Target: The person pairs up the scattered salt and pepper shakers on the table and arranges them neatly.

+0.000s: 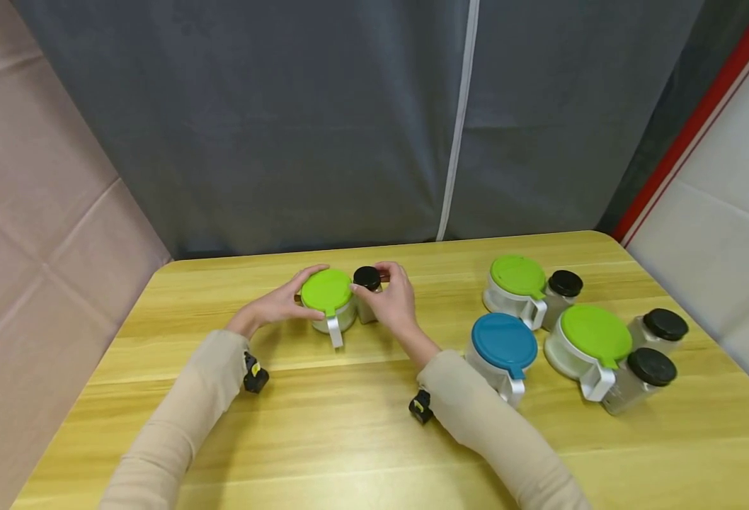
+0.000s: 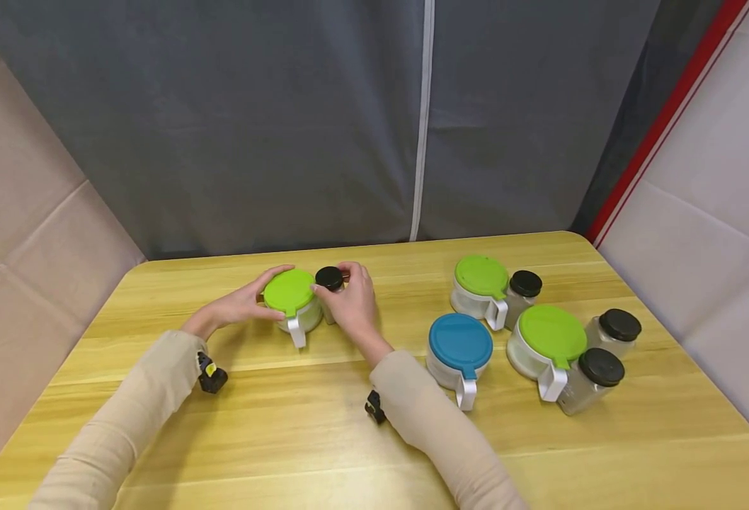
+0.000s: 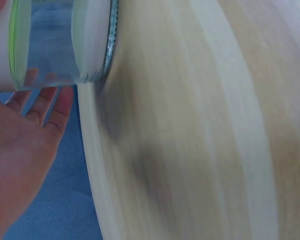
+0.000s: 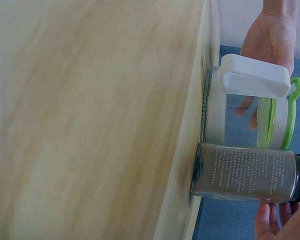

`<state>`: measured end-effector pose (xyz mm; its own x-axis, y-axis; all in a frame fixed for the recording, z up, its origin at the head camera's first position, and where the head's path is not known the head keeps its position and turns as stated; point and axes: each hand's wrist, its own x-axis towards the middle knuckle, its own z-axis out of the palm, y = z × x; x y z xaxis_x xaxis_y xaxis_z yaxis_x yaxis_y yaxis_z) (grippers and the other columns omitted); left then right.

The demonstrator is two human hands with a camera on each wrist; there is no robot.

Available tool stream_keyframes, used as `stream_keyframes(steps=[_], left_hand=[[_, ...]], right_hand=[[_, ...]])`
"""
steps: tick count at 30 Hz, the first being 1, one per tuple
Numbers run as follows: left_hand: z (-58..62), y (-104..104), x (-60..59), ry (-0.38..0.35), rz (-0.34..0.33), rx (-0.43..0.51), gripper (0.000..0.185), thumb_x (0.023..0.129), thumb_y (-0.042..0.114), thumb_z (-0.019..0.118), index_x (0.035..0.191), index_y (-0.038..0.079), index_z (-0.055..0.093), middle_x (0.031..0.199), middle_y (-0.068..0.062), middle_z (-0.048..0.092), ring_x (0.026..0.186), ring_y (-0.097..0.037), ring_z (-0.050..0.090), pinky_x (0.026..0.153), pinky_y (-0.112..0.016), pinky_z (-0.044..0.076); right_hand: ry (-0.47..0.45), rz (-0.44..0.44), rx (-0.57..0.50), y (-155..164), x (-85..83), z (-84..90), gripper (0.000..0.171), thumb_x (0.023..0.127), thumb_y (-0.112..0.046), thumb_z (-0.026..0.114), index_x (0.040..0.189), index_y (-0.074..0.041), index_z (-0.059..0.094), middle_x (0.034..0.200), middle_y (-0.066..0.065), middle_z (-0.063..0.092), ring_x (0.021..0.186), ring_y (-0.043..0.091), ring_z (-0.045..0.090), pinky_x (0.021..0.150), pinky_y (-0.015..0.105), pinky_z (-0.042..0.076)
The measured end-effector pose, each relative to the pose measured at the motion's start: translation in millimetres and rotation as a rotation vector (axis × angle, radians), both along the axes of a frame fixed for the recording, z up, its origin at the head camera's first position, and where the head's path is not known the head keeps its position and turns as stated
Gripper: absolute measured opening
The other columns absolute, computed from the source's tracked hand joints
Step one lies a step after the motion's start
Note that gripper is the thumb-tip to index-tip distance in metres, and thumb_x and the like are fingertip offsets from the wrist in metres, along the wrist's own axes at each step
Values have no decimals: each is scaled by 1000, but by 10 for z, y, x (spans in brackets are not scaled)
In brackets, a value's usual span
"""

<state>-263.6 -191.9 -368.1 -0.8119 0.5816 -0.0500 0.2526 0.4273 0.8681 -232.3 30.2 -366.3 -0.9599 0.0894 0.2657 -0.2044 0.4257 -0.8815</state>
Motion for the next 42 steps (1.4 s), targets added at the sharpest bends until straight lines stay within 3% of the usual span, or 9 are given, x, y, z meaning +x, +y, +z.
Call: stream_keyframes(steps=[9,21,30,42], left_hand=[[-5,-29,-12,-37,40,40,84,75,15,71,140,20,17,136,-11,25,121,-28,28,97,-50,21],[-4,-59,-75,-42,27,49,85,76,13,71,141,18,17,137,-10,26,120,-27,29,96,-48,22],[22,-59,-117,-86,13,63,85,76,12,70,141,20,15,138,-10,24,122,-26,27,97,-48,22],[-19,-73,-49,-71,27,9,96,78,19,69,142,26,-1,145,-10,-2,129,-30,9,99,-51,13]], right_hand=[[-18,37,-15,35,9,19,51,70,-23,75,111,-5,51,103,6,51,95,20,48,83,31,38],[-7,57,-12,33,-34,3,51,72,-22,74,113,-4,51,105,7,51,96,19,48,84,31,38],[2,49,-7,33,-73,-13,51,71,-22,75,113,-4,51,104,7,51,96,19,48,83,31,38],[-10,94,-7,65,-46,6,54,72,-21,74,118,-5,48,110,7,51,99,20,48,83,31,39]])
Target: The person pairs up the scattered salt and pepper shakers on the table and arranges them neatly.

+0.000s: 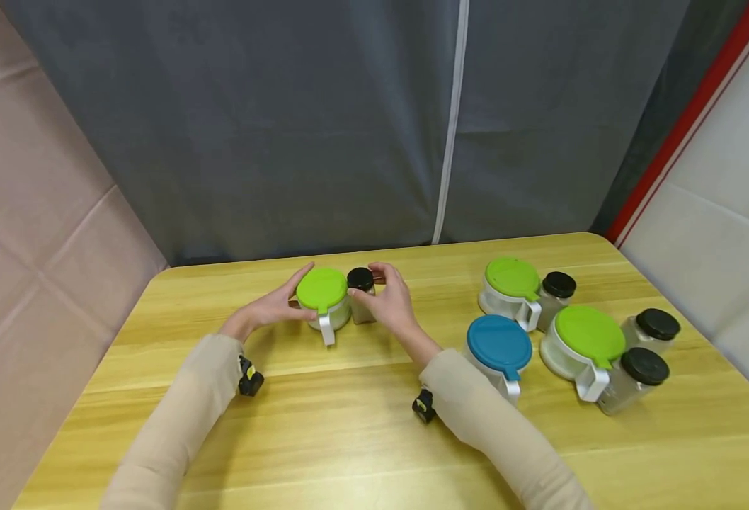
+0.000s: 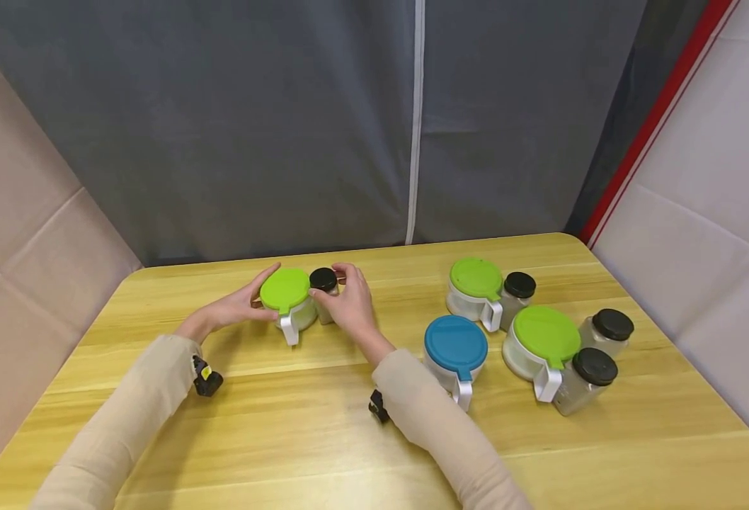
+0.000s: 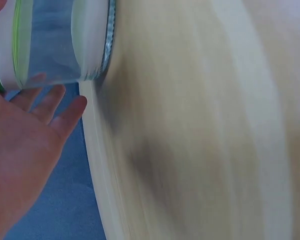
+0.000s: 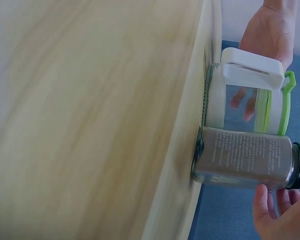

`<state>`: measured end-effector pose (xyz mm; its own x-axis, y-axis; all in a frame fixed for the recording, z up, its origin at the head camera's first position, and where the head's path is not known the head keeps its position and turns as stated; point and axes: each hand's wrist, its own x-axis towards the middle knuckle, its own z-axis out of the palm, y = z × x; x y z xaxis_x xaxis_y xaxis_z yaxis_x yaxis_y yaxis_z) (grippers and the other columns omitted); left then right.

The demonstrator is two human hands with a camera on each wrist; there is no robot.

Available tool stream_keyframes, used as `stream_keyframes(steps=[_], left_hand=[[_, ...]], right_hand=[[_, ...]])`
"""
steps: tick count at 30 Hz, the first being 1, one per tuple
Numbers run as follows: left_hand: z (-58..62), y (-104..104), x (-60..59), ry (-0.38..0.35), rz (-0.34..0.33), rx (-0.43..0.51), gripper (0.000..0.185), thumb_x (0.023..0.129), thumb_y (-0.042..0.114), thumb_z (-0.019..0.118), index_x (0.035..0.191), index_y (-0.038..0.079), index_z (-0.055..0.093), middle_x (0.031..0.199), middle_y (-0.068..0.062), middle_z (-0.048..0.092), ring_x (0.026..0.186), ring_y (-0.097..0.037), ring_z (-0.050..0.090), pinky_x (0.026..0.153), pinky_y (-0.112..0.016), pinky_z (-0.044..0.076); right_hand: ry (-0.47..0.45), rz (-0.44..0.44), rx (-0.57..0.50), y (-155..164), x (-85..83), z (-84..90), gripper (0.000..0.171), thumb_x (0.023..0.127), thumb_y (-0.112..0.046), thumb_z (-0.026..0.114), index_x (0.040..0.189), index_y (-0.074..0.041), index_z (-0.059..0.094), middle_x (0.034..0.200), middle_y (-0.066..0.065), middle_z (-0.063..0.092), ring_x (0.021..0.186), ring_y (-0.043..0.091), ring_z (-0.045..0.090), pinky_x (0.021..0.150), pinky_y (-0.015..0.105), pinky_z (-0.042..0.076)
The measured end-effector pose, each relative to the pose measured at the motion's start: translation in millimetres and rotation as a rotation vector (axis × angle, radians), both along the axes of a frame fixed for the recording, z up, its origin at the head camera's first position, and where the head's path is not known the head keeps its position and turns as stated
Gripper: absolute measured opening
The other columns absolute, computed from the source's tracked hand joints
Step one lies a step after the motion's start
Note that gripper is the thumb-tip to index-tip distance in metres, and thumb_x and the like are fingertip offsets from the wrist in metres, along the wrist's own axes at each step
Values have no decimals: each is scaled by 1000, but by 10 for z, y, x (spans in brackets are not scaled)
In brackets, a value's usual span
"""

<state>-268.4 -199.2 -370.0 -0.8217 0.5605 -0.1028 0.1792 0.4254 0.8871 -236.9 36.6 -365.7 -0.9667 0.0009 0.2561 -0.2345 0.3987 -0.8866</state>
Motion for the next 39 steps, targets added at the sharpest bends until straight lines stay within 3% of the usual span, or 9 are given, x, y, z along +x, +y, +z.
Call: stream_keyframes(steps=[4,7,12,18,23,27,39], left_hand=[[-1,-7,62,9,10,-5,97,78,21,68,141,29,-5,145,-6,-7,130,-27,4,100,-50,12],[48,4,118,41,20,11,96,80,19,67,141,25,-6,145,-9,-5,130,-29,3,100,-50,12],[210,71,245,132,53,67,93,81,10,64,141,14,-6,145,-14,0,130,-32,4,100,-51,12],[163,78,219,268,107,74,89,82,16,64,142,21,-2,146,-4,3,131,-20,5,101,-48,11],[350,207,362,336,122,80,83,82,9,63,142,8,4,145,-13,7,130,-25,7,100,-49,11],[443,297,452,376,129,79,79,82,5,62,141,4,9,143,-16,11,130,-27,9,101,-48,11],[541,501,634,434,117,105,76,81,2,62,140,4,14,142,-15,17,129,-26,13,101,-46,11]], right_hand=[[11,33,5,48,12,12,57,73,-20,73,121,-4,46,114,9,49,104,25,47,84,34,39],[29,64,6,98,26,41,59,73,-19,73,122,-3,45,115,12,49,105,28,45,86,37,38],[71,89,56,195,86,143,59,74,-20,72,123,-1,44,114,11,49,104,26,45,85,35,38],[94,121,94,330,183,263,60,76,-22,70,126,-5,42,117,9,47,104,23,43,78,34,41],[119,146,120,435,252,356,61,77,-23,69,127,-6,41,119,9,46,106,21,41,78,37,41],[145,156,150,508,307,423,60,77,-23,69,127,-6,41,119,9,45,107,21,40,77,36,41],[162,199,224,800,461,581,63,77,-26,69,130,-8,39,121,8,43,109,23,39,78,37,41]])
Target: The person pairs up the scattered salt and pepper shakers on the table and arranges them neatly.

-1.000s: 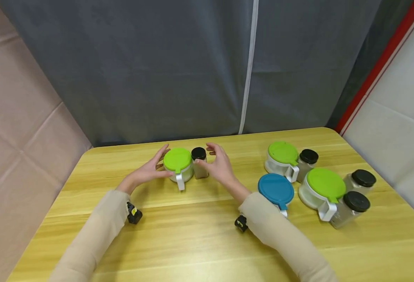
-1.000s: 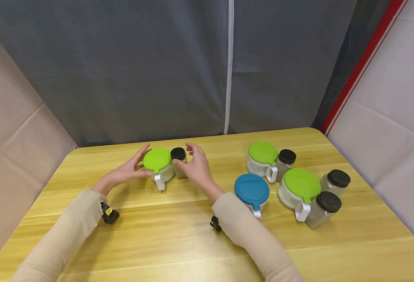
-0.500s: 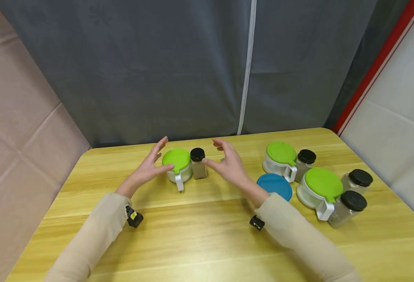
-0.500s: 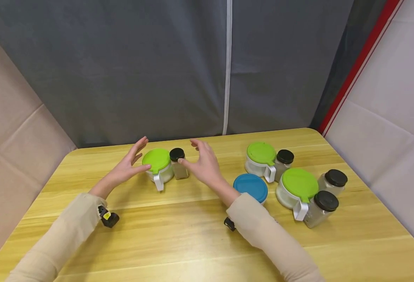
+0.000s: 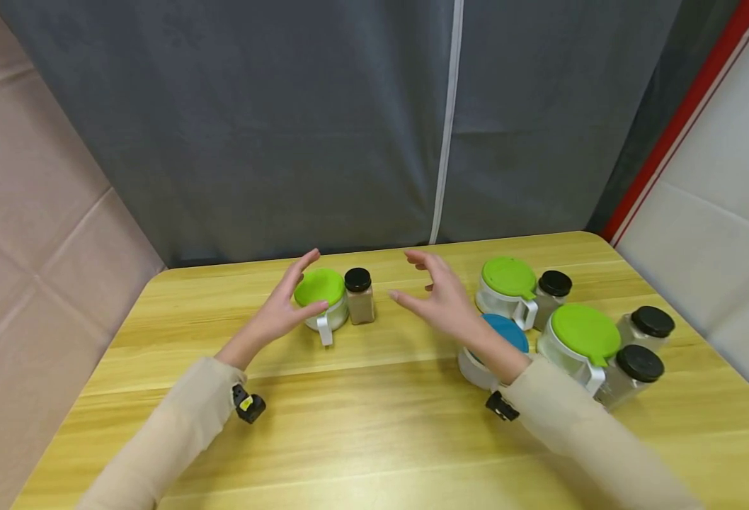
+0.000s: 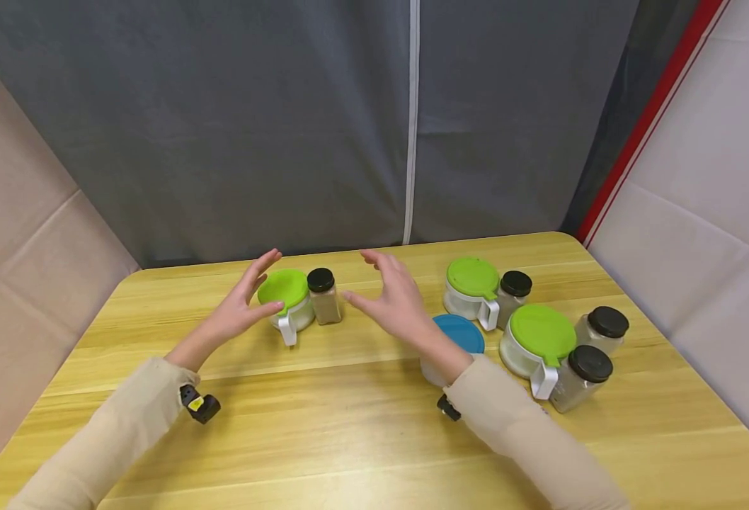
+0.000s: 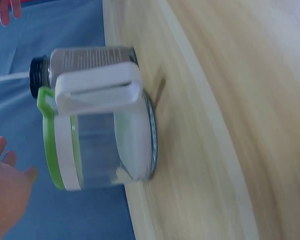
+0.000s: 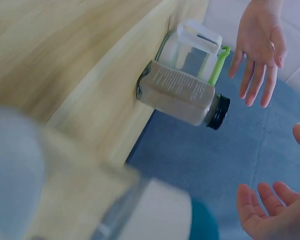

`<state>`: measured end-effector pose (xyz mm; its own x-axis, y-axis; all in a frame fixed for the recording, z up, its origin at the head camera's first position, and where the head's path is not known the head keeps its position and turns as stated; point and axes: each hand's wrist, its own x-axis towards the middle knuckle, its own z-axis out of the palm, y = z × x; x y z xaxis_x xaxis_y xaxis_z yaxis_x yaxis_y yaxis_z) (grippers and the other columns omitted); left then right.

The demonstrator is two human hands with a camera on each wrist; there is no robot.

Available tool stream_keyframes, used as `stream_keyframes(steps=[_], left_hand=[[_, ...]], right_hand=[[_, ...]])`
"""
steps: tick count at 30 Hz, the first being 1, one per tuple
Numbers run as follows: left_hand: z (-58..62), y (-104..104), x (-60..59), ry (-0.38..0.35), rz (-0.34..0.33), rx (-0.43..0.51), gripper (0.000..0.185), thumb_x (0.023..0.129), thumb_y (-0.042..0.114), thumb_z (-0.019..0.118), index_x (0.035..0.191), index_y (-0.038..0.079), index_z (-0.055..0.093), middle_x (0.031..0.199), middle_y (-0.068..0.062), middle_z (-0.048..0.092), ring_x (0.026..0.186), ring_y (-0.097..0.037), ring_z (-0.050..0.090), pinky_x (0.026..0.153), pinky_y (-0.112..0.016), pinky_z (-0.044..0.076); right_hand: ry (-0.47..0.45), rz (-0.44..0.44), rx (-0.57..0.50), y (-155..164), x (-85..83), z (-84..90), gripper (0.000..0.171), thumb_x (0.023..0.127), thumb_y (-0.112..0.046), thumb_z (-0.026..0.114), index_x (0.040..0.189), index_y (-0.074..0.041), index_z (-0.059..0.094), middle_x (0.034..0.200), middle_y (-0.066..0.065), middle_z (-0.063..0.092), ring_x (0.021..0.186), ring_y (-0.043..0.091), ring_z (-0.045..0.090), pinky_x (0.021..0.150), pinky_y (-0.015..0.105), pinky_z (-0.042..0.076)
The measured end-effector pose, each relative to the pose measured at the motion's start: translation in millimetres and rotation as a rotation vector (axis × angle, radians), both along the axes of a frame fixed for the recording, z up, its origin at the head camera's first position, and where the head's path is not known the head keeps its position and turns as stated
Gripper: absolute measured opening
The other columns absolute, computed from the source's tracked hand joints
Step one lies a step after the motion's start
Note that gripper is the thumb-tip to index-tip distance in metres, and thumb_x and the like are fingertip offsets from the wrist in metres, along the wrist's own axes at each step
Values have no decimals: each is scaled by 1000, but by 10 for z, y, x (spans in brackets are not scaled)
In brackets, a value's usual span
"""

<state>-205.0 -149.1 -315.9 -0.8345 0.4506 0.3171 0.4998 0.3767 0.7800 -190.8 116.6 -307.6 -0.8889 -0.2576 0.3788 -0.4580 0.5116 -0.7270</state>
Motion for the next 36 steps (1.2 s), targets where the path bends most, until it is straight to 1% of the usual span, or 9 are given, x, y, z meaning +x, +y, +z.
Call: stream_keyframes(steps=[7,14,21,24,27,29,31,34,36], left_hand=[[28,92,69,3,-26,36,74,81,1,62,139,3,16,140,-17,20,128,-25,14,101,-46,11],[43,187,136,-23,-47,42,73,81,1,61,140,6,17,141,-12,19,129,-21,13,102,-44,11],[71,326,259,-69,-40,33,70,83,6,61,140,9,20,141,-8,20,129,-20,13,102,-43,13],[71,400,313,-50,-53,47,69,83,5,61,139,4,21,140,-11,22,128,-21,16,101,-43,15],[61,470,366,-29,-71,59,67,83,2,60,137,0,21,139,-15,23,128,-22,17,101,-46,16],[43,510,396,-15,-79,62,66,82,2,61,136,-2,23,139,-16,24,127,-23,19,100,-47,17],[14,541,417,-17,-91,69,67,82,3,61,136,-1,23,138,-16,24,127,-23,19,100,-47,18],[-87,573,407,-11,-102,65,68,82,7,63,138,6,24,139,-9,25,127,-19,21,100,-44,20],[-171,594,385,4,-108,60,69,82,11,64,138,11,24,139,-4,26,126,-16,22,100,-42,21]], right_hand=[[13,35,43,182,68,71,63,77,-27,69,129,-8,39,122,8,42,109,21,39,78,39,41],[35,59,120,343,133,128,63,78,-31,68,129,-8,40,124,9,43,110,22,39,80,40,41],[39,155,199,557,185,171,59,79,-31,66,128,-10,41,125,5,42,108,19,40,81,39,40],[18,200,241,685,209,172,56,80,-33,64,127,-12,42,125,3,42,107,19,41,82,40,40],[2,223,263,812,230,159,54,81,-33,64,126,-13,43,125,2,43,108,18,41,84,41,39],[11,218,271,890,241,145,53,80,-32,65,126,-13,44,124,1,44,109,18,42,86,42,38],[35,209,272,956,253,133,52,79,-29,66,125,-12,46,123,0,46,108,17,43,85,41,38],[75,198,282,1047,271,115,51,78,-25,68,123,-12,48,121,0,49,107,16,45,83,40,40],[101,204,293,1106,279,100,50,77,-23,69,122,-12,49,119,0,50,105,14,45,81,35,41]])
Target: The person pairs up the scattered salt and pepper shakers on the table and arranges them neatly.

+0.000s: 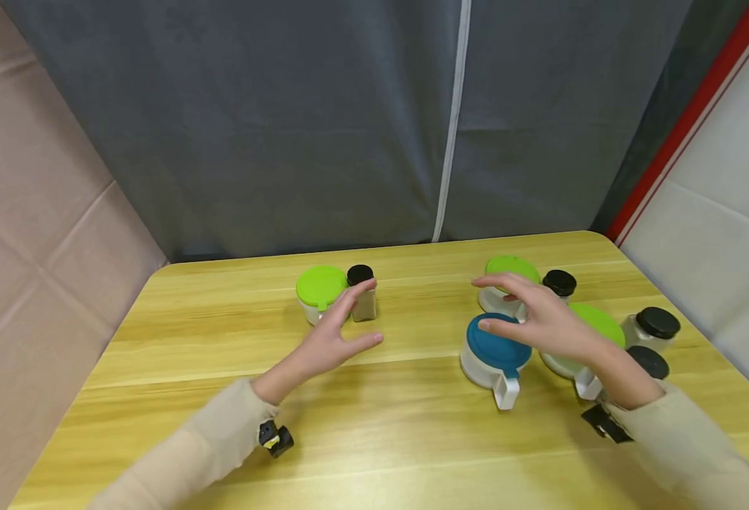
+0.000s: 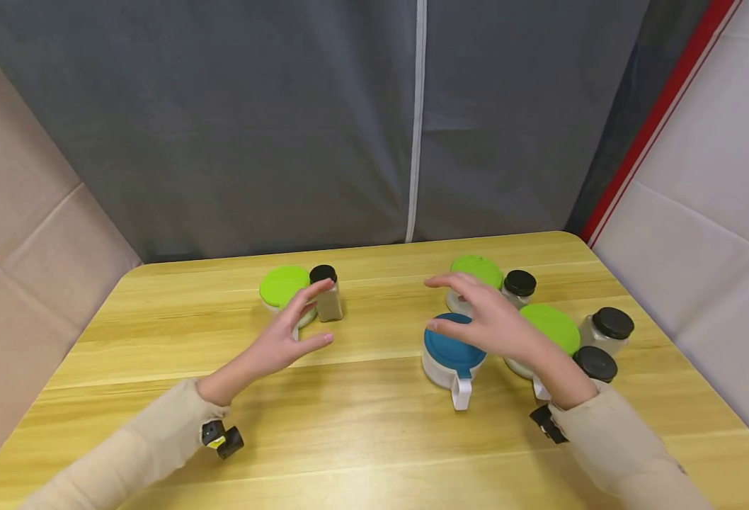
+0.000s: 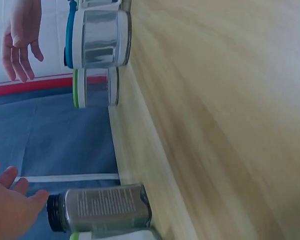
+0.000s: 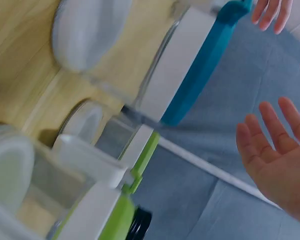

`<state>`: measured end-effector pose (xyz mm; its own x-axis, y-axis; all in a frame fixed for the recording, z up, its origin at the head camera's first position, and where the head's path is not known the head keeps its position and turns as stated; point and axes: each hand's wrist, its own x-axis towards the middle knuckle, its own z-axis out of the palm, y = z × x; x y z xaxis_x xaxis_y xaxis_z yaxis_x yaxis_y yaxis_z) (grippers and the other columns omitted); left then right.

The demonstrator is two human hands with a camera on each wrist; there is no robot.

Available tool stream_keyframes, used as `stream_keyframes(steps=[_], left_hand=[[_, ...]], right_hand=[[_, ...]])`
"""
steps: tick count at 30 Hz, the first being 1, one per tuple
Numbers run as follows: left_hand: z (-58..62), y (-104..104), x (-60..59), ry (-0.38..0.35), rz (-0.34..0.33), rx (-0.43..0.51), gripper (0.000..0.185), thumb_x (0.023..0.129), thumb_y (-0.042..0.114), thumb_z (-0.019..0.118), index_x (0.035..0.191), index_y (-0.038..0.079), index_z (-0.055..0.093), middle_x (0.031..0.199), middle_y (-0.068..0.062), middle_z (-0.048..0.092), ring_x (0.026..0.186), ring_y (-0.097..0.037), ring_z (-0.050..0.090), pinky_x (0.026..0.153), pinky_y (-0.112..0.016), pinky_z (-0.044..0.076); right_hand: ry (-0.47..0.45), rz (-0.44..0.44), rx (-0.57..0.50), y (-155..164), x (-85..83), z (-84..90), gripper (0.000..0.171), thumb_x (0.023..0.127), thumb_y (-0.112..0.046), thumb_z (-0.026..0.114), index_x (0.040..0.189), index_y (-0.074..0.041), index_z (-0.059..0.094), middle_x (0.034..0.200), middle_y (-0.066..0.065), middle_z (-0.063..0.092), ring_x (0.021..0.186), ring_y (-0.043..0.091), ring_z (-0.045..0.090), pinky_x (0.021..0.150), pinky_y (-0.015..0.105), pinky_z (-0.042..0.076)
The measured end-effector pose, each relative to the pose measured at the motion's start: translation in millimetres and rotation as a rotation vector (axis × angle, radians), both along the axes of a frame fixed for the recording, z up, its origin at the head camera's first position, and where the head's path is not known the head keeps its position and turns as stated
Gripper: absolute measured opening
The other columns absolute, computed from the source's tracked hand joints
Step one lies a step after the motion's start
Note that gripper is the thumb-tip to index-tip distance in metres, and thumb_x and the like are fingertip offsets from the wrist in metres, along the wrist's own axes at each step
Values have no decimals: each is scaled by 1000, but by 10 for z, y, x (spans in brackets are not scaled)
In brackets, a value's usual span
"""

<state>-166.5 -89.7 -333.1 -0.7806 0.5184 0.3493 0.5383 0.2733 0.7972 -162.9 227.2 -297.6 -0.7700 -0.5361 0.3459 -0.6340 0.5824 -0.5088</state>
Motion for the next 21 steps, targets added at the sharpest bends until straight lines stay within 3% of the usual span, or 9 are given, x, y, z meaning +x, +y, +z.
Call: stream_keyframes(steps=[4,9,14,21], left_hand=[[-142,52,-25,46,-13,-5,71,80,17,67,138,13,26,139,-1,28,125,-13,25,98,-42,26],[-122,156,63,28,-35,8,70,80,13,67,137,10,27,137,-3,29,123,-15,28,98,-36,27],[-257,260,42,16,-62,23,71,80,18,67,138,15,26,137,2,29,123,-12,28,98,-34,26],[-314,435,63,-6,-102,46,71,80,18,67,138,12,26,136,0,30,123,-12,27,99,-35,26]], right_hand=[[28,41,9,131,19,-15,49,75,-16,71,119,-10,51,116,-2,52,99,10,47,75,26,42],[-8,62,-17,323,86,3,48,73,-10,73,116,-11,53,112,-2,53,92,8,48,73,20,42],[-70,-22,-7,567,181,37,47,75,-9,70,118,-15,53,111,-5,53,93,6,48,76,19,40],[-79,-74,-59,904,282,18,47,74,3,67,117,-9,53,110,-1,56,101,6,47,79,13,35]])
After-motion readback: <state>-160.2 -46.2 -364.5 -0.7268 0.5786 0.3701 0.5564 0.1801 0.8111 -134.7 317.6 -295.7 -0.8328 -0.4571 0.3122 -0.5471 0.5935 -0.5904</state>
